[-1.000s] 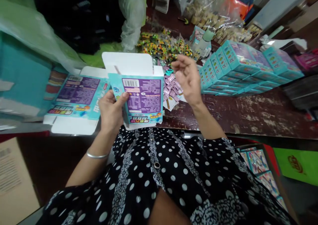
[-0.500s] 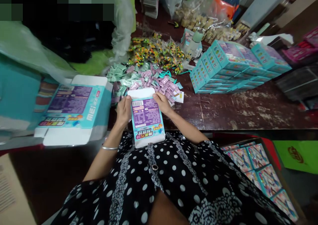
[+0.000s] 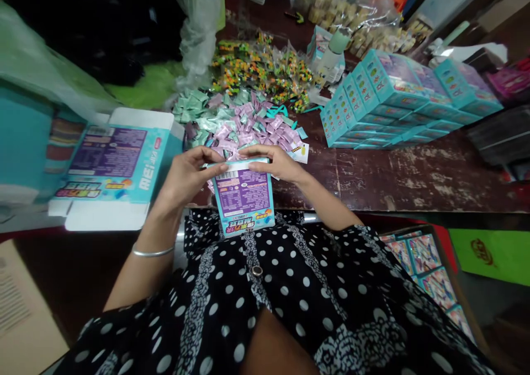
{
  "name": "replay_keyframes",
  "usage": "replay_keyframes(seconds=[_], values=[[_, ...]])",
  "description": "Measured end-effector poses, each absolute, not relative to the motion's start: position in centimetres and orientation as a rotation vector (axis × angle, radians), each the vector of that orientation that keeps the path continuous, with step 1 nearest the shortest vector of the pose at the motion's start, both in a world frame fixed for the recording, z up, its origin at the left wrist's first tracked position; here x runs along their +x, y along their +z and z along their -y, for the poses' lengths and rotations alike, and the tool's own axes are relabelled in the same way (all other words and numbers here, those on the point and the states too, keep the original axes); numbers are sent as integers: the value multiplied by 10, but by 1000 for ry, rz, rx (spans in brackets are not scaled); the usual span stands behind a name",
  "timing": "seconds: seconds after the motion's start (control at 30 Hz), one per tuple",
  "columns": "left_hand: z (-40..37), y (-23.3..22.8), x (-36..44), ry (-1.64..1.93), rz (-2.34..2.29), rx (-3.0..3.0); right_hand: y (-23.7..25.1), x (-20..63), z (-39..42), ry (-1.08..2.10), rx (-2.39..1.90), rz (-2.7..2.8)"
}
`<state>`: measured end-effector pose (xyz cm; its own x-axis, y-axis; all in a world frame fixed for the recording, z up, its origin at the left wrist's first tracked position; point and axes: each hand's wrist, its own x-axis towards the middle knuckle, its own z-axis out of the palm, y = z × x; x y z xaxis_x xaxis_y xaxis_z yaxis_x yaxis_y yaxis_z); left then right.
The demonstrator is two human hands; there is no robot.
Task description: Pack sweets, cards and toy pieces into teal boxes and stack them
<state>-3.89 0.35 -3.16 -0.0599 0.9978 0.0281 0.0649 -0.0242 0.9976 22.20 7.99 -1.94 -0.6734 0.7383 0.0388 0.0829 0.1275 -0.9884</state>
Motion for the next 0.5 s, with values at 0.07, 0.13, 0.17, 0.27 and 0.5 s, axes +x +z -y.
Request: replay_keyframes(seconds=[0.07, 0.13, 0.17, 0.27, 0.5], values=[[-1, -23, -36, 1252, -1330, 1271, -9, 226, -87, 1607, -771, 2013], [1, -18, -30, 1316, -1383, 1295, -2, 227, -94, 1571, -784, 2080], [2, -16, -27, 1352, -1409, 1304, 1, 227, -96, 1552, -792, 2094], [4, -16, -22, 1431, -1458, 1328, 3, 227, -97, 1524, -799, 2124], [25, -37, -35, 1371, -1227, 1400, -13, 237, -62, 1318, -744, 2194]])
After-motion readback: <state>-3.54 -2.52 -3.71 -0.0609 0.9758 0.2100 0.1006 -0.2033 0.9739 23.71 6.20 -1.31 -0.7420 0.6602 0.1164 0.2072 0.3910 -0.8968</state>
